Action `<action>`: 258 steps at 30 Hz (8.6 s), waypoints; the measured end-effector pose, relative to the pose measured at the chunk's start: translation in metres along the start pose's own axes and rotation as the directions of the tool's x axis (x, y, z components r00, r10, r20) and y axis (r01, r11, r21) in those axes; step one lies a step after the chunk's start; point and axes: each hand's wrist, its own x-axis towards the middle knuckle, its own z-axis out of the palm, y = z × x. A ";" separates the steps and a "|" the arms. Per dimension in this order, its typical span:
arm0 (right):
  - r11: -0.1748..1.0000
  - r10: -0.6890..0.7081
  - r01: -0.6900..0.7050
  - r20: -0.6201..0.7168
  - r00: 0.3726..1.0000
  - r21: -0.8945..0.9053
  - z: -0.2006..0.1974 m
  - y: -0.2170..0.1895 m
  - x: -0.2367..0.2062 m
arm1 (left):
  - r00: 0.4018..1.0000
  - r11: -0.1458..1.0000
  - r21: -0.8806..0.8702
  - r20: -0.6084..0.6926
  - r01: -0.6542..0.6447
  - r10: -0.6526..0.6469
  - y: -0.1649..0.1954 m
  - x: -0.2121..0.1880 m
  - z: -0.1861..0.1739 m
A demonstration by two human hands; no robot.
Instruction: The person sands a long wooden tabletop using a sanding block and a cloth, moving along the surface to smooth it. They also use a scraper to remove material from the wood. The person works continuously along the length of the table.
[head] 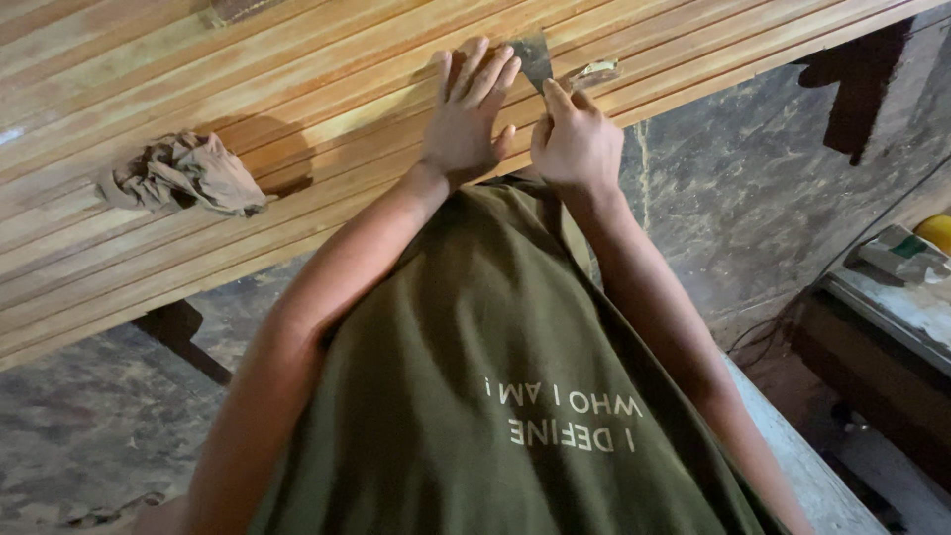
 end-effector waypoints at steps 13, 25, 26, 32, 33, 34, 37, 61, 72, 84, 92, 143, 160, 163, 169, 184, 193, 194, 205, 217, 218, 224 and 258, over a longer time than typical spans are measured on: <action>0.998 0.062 -0.061 -0.029 0.998 0.034 0.012 0.004 -0.005 | 1.000 0.999 0.045 -0.010 -0.020 0.020 -0.002 0.008 0.003; 0.998 0.069 -0.067 0.126 0.990 -0.022 -0.026 0.015 0.022 | 1.000 0.999 -0.033 0.003 -0.014 0.014 0.016 0.024 -0.004; 0.998 0.068 -0.066 0.111 0.992 -0.021 -0.027 0.016 0.023 | 1.000 0.999 -0.036 0.003 -0.013 0.014 0.016 0.024 -0.003; 0.998 0.052 -0.051 -0.032 0.998 0.028 -0.005 0.018 0.007 | 1.000 1.000 0.005 0.001 -0.014 0.014 0.007 0.024 0.011; 0.998 0.063 -0.062 -0.035 0.997 0.016 -0.001 0.019 0.004 | 0.999 0.999 0.029 -0.021 -0.023 0.024 0.005 0.024 0.015; 0.997 0.074 -0.074 -0.040 0.996 0.003 0.002 0.020 0.002 | 0.998 0.998 0.053 -0.043 -0.034 0.036 0.004 0.024 0.017; 0.998 0.053 -0.051 -0.069 0.996 0.028 0.004 0.024 -0.002 | 0.997 0.995 0.095 -0.063 -0.041 0.047 0.002 0.024 0.020; 0.999 0.011 -0.008 -0.091 0.996 0.033 0.009 0.048 0.000 | 0.998 0.995 0.091 -0.041 -0.036 0.040 0.010 0.037 0.030; 0.999 0.041 -0.037 0.150 0.988 -0.029 -0.033 0.050 0.031 | 1.000 1.000 -0.028 0.012 0.008 -0.008 0.027 0.041 0.014; 0.996 -0.029 0.033 -0.059 0.998 0.080 0.003 0.055 0.006 | 1.000 0.998 0.057 0.003 -0.027 0.027 0.016 0.040 0.020; 1.000 -0.021 0.021 0.036 0.999 -0.016 -0.019 0.051 0.020 | 0.999 0.999 -0.049 0.044 0.014 -0.012 0.022 0.040 0.010; 0.999 0.040 -0.040 -0.028 0.999 -0.025 -0.016 0.069 0.018 | 0.998 1.000 -0.006 0.054 -0.025 0.025 0.026 0.062 0.033; 0.997 0.038 -0.029 0.116 0.992 -0.077 -0.034 0.092 0.033 | 0.997 0.999 -0.016 0.078 0.030 -0.029 0.042 0.073 0.031; 0.998 0.001 0.005 0.095 0.996 -0.059 -0.037 0.088 0.034 | 0.999 1.000 -0.005 0.047 0.008 -0.008 0.041 0.074 0.030; 0.997 -0.002 -0.001 -0.038 0.999 -0.071 -0.016 0.079 0.019 | 0.994 0.999 0.032 0.108 -0.009 0.005 0.030 0.069 0.040; 0.999 0.035 -0.030 0.118 0.992 -0.043 -0.041 0.083 0.040 | 1.000 0.999 -0.045 0.006 -0.011 0.012 0.039 0.074 0.029; 0.999 0.020 -0.021 -0.038 0.999 -0.033 -0.012 0.081 0.015 | 0.996 0.999 0.048 0.088 0.008 -0.012 0.029 0.072 0.045; 0.999 0.031 -0.032 -0.031 0.999 -0.023 -0.012 0.081 0.015 | 0.997 0.998 0.065 0.072 -0.004 -0.001 0.029 0.071 0.045; 0.999 0.023 -0.022 0.072 0.997 -0.024 -0.035 0.075 0.034 | 0.998 0.999 -0.033 0.059 0.004 -0.002 0.032 0.063 0.025; 0.999 0.024 -0.026 0.029 0.999 0.037 -0.022 0.065 0.017 | 0.993 0.999 -0.042 0.118 0.019 -0.014 0.025 0.060 0.034; 0.999 0.022 -0.024 0.051 0.998 0.040 -0.025 0.064 0.019 | 0.994 0.998 -0.061 0.109 0.017 -0.010 0.026 0.059 0.030; 0.997 0.082 -0.082 0.126 0.989 -0.005 -0.037 0.059 0.028 | 0.997 0.991 -0.132 0.078 0.009 0.001 0.032 0.058 0.015; 0.990 0.045 -0.047 0.016 0.999 0.133 0.005 0.059 0.003 | 0.998 1.000 0.023 0.060 0.012 -0.014 0.019 0.042 0.025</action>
